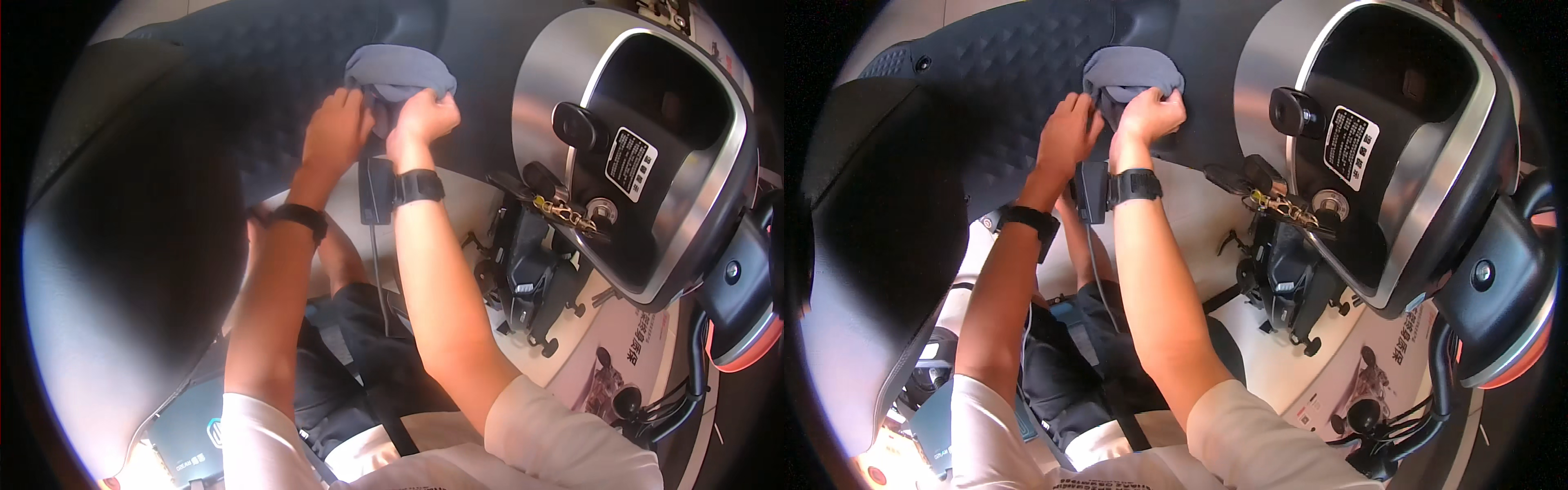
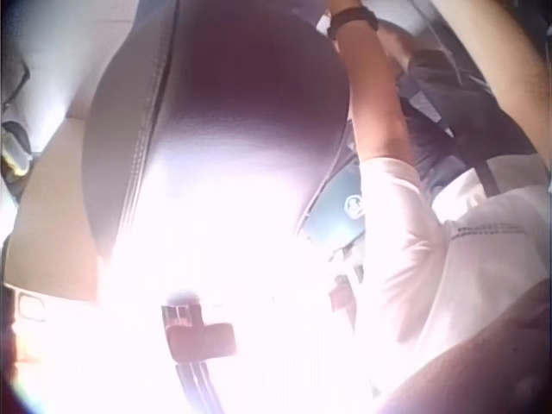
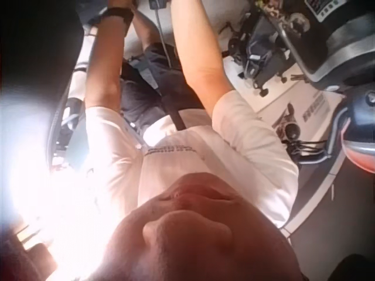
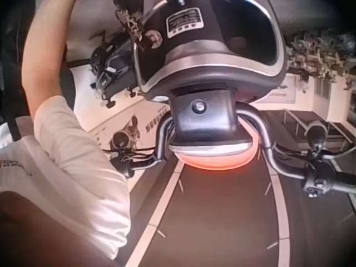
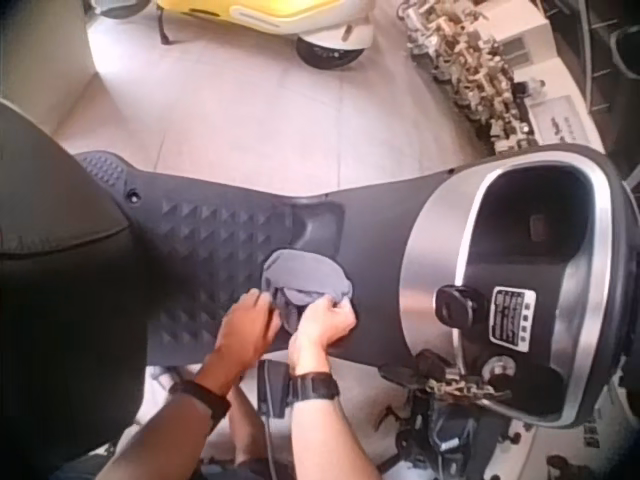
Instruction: Cleaning and wiping down the body and seats of various mopeds and electric scooters.
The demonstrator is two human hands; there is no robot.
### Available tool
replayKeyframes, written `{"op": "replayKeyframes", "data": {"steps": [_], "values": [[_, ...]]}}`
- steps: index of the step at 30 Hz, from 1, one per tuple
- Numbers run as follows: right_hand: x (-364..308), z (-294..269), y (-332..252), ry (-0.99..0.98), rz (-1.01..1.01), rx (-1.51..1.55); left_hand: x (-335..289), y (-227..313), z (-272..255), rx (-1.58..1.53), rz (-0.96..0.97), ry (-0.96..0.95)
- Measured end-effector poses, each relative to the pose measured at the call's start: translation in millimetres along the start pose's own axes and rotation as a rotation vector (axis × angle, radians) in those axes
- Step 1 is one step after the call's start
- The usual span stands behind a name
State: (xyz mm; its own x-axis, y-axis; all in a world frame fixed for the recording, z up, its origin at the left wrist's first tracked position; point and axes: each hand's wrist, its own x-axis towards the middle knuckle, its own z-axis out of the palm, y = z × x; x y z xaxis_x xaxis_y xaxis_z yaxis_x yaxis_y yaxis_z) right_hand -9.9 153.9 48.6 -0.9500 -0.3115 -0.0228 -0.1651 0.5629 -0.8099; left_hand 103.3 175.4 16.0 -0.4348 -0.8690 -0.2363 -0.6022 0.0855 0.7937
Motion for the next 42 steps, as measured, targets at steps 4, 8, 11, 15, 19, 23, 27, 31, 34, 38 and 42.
{"op": "replayKeyframes", "data": {"steps": [4, 8, 11, 15, 19, 23, 27, 31, 34, 38, 42], "values": [[30.1, -1.7, 61.8, -0.059, 0.344, -0.111, 20.2, 10.4, -8.8, -0.303, 0.105, 0.238], [23.8, -43.6, 80.4, -0.330, 0.398, 0.137, 16.9, -15.5, 8.6, -0.011, 0.186, -0.049], [6.7, -76.7, 53.1, -0.557, 0.525, 0.189, -12.5, -17.1, 20.5, 0.128, 0.255, -0.081], [-3.7, -83.6, 36.6, -0.706, 0.280, -0.189, -6.7, 6.8, 18.2, 0.390, -0.080, -0.265], [-10.0, -68.0, 50.5, -0.610, -0.410, -0.627, -23.9, 7.3, 12.1, 0.519, -0.165, -0.350], [-48.9, -25.4, 60.0, -0.868, -0.489, -0.315, -68.9, -39.3, -22.1, 0.596, -0.321, -0.345], [-141.3, 1.4, 50.5, -1.101, -0.430, -0.275, -140.2, -126.5, -39.4, 0.696, -0.398, -0.228], [-162.4, -6.9, 51.2, -1.170, -0.562, -0.224, -161.0, -139.4, -42.5, 0.575, -0.451, -0.173], [-147.0, -16.5, 60.9, -1.156, -0.678, -0.256, -155.0, -134.2, -26.9, 0.504, -0.423, -0.149], [-53.4, -30.8, 93.4, -0.843, -0.529, -0.511, -110.7, -64.8, -8.2, 0.297, -0.297, -0.317], [-8.4, -45.4, 103.0, -0.592, -0.331, -0.793, -94.8, -30.6, 43.0, 0.293, -0.121, -0.413]]}}
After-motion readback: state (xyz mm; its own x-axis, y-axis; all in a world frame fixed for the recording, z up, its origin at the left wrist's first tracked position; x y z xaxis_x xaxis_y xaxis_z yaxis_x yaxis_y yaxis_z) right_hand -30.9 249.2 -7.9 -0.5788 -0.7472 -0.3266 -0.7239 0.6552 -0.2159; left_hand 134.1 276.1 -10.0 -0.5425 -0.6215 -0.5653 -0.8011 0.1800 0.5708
